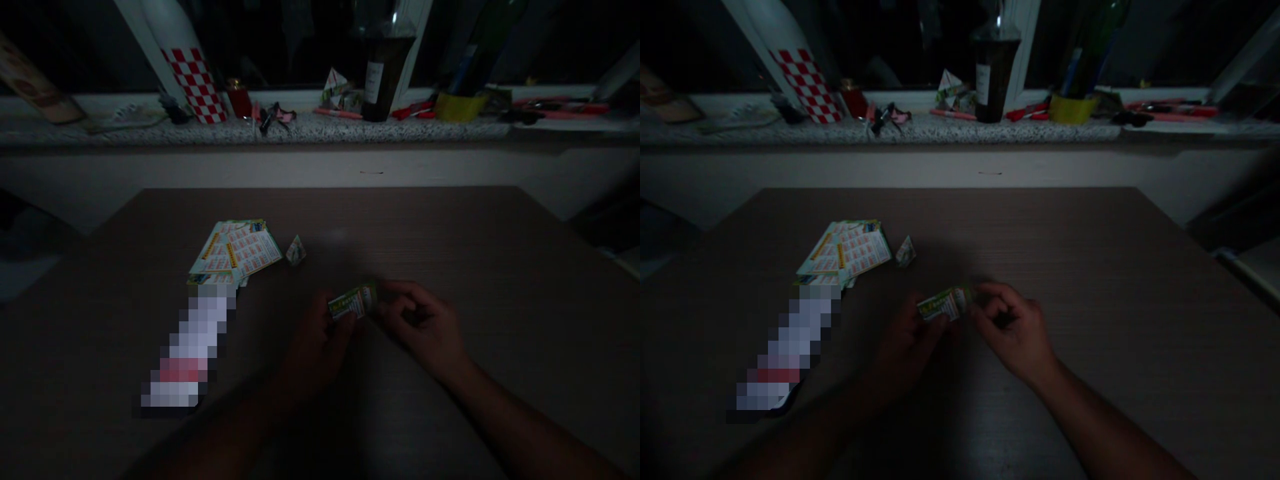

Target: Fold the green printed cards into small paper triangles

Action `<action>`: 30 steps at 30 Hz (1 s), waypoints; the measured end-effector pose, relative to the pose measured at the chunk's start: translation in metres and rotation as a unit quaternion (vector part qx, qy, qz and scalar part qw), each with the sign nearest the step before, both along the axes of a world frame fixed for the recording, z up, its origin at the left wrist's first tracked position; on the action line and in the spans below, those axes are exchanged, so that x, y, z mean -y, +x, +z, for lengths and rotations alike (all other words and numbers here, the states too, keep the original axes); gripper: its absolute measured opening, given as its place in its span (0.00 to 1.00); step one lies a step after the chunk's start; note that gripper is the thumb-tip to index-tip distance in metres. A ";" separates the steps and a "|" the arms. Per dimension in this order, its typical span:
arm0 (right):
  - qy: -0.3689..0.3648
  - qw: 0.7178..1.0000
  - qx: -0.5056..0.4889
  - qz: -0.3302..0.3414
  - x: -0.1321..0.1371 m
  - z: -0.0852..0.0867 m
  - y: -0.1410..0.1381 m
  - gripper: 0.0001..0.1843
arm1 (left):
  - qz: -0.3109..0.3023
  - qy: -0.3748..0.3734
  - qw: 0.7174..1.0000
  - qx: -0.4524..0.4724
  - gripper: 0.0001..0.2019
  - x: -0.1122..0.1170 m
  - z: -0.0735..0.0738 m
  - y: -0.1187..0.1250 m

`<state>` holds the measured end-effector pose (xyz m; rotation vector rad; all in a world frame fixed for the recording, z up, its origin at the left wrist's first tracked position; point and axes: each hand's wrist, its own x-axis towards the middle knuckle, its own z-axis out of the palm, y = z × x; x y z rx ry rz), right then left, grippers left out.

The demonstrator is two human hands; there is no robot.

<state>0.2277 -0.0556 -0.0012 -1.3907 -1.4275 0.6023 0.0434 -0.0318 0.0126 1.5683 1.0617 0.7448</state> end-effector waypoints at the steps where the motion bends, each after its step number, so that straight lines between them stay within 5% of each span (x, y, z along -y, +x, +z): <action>1: -0.008 1.000 -0.007 0.008 0.001 0.000 -0.002 0.12 | -0.003 0.026 0.999 -0.031 0.09 0.000 0.000 0.000; 10: -0.028 0.998 -0.011 0.056 -0.001 0.000 -0.011 0.19 | -0.086 0.262 0.931 -0.241 0.10 0.001 -0.003 0.003; 15: -0.036 0.998 0.013 0.041 -0.002 -0.001 -0.010 0.17 | -0.085 0.268 0.933 -0.226 0.14 0.003 0.001 0.002; 22: -0.035 0.999 0.013 0.003 -0.004 -0.005 -0.005 0.19 | -0.045 0.303 0.930 -0.203 0.33 -0.002 -0.003 -0.007; 30: -0.020 1.000 0.015 0.013 -0.004 -0.005 -0.001 0.24 | -0.171 0.392 0.866 -0.260 0.31 -0.013 0.010 -0.016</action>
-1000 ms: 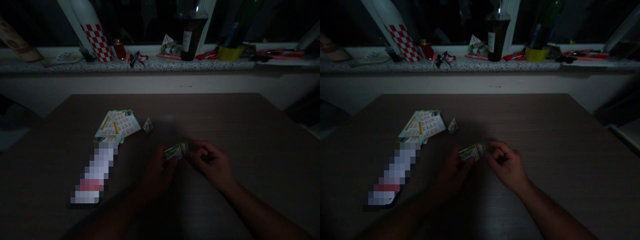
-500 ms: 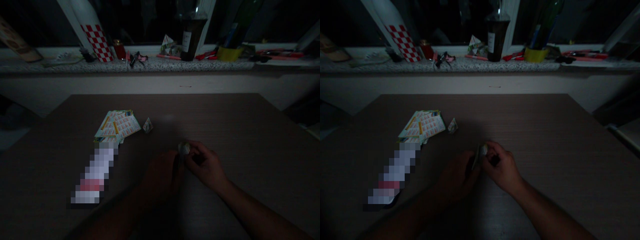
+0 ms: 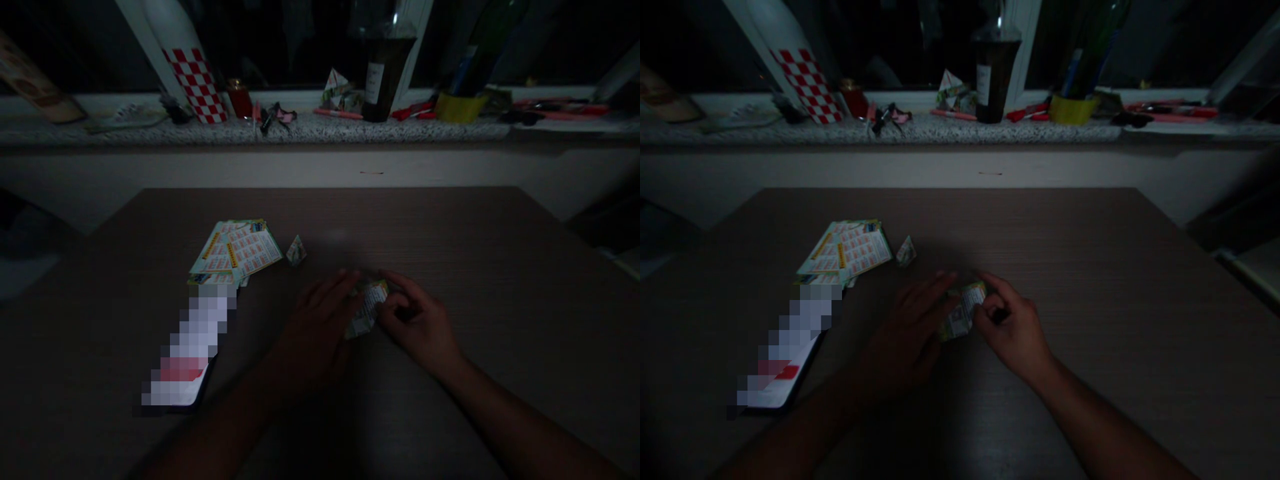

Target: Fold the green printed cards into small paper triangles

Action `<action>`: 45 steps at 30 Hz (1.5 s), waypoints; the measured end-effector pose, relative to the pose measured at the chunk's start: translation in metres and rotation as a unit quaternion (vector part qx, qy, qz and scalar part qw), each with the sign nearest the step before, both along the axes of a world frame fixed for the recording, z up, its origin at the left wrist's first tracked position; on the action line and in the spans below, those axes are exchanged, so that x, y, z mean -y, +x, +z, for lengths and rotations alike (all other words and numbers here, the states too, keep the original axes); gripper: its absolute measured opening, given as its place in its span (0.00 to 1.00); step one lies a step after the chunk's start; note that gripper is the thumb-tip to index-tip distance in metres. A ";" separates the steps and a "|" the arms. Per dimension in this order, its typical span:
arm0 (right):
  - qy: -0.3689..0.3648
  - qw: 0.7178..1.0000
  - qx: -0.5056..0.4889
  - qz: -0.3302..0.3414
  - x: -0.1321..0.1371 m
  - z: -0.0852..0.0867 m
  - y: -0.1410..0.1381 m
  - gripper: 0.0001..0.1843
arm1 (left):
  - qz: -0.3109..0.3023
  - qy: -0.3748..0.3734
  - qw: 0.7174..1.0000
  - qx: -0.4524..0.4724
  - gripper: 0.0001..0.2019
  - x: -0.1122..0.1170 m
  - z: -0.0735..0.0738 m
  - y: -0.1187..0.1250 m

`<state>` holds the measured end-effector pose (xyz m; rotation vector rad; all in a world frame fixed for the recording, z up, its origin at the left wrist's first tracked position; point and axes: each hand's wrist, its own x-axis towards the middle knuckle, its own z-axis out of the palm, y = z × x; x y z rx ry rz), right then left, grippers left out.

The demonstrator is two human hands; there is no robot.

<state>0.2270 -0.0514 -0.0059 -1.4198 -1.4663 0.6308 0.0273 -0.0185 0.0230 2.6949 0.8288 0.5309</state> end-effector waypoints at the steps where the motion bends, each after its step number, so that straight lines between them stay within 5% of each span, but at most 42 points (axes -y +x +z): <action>1: 0.002 1.000 0.001 0.000 0.000 0.000 0.000 0.24 | -0.017 -0.002 1.000 -0.014 0.33 -0.001 0.002 -0.001; 14: -0.027 0.999 0.024 0.034 -0.003 -0.007 0.004 0.11 | -0.039 -0.004 0.997 -0.070 0.25 -0.011 -0.013 -0.003; 25: -0.021 0.985 0.162 0.051 -0.006 -0.002 0.006 0.10 | -0.038 -0.026 0.997 -0.070 0.24 -0.010 -0.016 -0.004; 45: -0.008 0.961 0.258 0.098 -0.009 -0.001 0.010 0.08 | -0.040 -0.045 0.997 -0.057 0.25 -0.010 -0.016 -0.004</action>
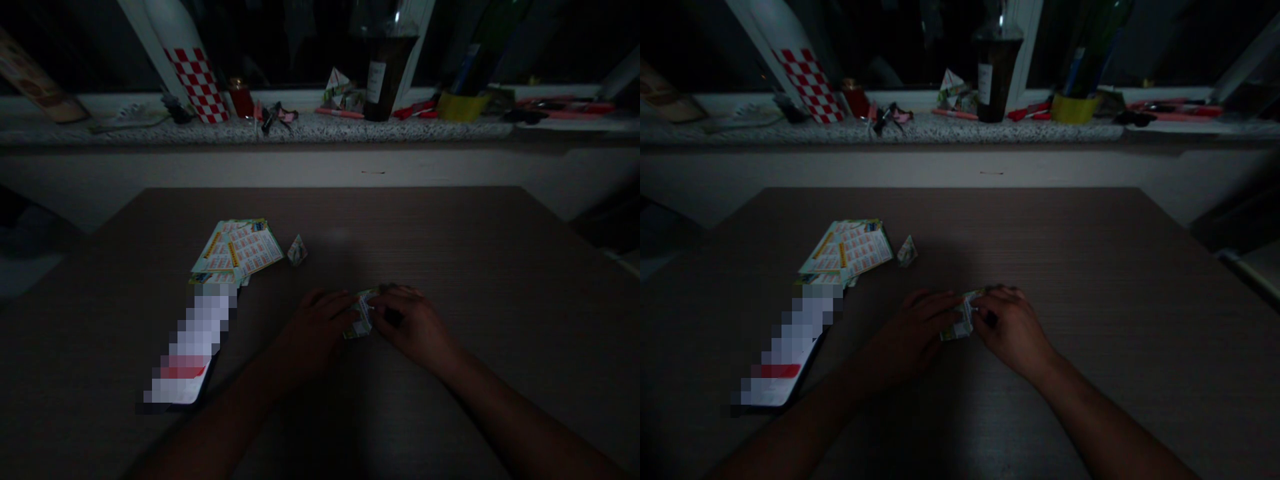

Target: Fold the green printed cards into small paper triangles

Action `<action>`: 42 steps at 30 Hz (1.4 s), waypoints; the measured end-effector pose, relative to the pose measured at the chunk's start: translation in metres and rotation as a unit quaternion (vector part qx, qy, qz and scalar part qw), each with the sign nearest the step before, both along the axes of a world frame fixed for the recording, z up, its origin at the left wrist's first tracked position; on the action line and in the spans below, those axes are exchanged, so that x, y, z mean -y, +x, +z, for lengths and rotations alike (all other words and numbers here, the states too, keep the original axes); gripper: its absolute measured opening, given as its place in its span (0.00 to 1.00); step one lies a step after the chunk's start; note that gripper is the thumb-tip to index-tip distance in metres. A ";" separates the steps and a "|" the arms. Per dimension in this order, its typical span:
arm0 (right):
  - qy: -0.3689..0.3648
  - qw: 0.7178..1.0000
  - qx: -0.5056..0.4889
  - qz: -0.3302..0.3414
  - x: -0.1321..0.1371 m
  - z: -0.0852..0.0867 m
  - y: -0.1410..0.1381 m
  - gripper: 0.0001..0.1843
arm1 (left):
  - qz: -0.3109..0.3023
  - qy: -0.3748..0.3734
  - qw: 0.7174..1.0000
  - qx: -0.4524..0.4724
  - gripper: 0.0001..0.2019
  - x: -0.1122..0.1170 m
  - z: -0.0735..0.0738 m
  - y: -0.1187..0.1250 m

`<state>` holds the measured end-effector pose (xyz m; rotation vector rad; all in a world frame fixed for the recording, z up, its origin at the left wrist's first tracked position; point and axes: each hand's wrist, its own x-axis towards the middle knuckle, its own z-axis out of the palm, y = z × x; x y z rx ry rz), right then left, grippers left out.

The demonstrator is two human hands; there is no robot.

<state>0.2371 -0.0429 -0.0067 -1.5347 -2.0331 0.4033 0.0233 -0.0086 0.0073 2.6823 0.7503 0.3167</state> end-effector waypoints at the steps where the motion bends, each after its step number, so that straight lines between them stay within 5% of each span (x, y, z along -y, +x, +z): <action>1: -0.002 1.000 0.005 0.004 0.000 0.001 0.000 0.08 | 0.001 0.001 1.000 -0.002 0.25 0.000 0.000 0.000; 12: -0.017 0.999 0.014 0.039 0.004 0.005 -0.002 0.14 | 0.007 0.004 1.000 -0.011 0.24 0.000 0.002 -0.002; 28: -0.041 0.997 0.029 0.051 0.008 0.008 -0.001 0.17 | 0.017 -0.008 0.999 0.035 0.11 -0.010 0.017 -0.009; 42: -0.049 0.996 0.031 0.061 0.006 0.010 0.001 0.20 | 0.102 -0.003 0.995 0.017 0.08 -0.011 0.003 0.003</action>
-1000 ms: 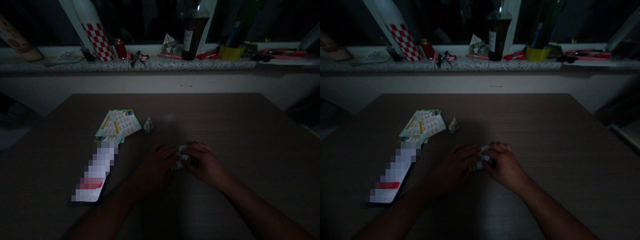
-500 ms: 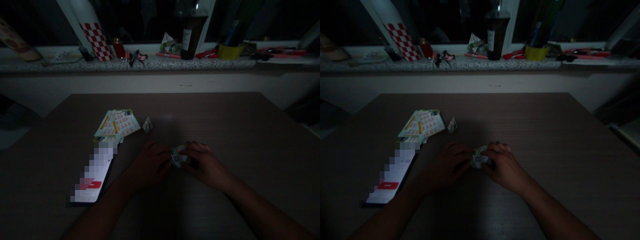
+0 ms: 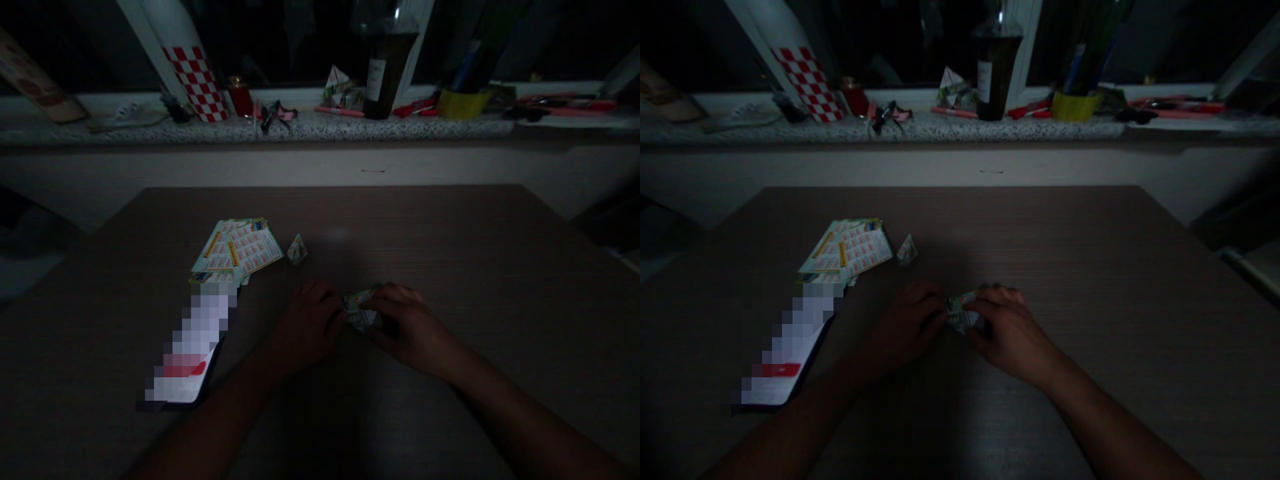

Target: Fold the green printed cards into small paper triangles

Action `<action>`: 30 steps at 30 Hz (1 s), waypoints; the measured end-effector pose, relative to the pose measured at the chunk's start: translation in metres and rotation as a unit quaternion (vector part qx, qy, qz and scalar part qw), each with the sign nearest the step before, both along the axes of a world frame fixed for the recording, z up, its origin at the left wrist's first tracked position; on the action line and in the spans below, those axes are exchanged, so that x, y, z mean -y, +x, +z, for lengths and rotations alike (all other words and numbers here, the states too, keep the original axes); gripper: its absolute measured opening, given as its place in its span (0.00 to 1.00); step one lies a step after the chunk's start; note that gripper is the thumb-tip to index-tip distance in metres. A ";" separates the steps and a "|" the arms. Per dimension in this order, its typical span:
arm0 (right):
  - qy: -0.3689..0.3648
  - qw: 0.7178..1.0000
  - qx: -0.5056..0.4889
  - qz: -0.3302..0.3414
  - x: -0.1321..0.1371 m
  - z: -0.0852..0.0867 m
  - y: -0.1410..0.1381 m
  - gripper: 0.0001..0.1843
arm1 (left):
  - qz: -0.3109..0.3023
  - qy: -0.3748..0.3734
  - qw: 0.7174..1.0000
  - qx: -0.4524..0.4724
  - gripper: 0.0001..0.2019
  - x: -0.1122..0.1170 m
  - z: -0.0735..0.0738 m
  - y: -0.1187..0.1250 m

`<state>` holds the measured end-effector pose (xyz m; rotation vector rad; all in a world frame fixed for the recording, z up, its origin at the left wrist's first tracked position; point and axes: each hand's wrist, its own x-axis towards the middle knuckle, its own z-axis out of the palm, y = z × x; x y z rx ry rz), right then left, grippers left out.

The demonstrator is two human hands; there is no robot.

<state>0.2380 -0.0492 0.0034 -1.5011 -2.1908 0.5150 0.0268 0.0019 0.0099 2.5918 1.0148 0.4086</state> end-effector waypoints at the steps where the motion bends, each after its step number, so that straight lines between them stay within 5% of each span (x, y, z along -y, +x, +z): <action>1: 0.000 1.000 0.000 0.001 0.000 0.000 0.000 0.20 | 0.008 0.004 1.000 0.000 0.08 0.000 -0.001 0.001; 10: -0.007 1.000 0.008 0.005 0.000 0.001 0.000 0.19 | 0.066 0.032 0.997 -0.019 0.09 0.006 -0.009 0.009; 30: -0.004 1.000 0.002 -0.023 -0.004 -0.003 -0.003 0.13 | 0.082 0.053 0.994 -0.048 0.10 0.009 -0.007 0.014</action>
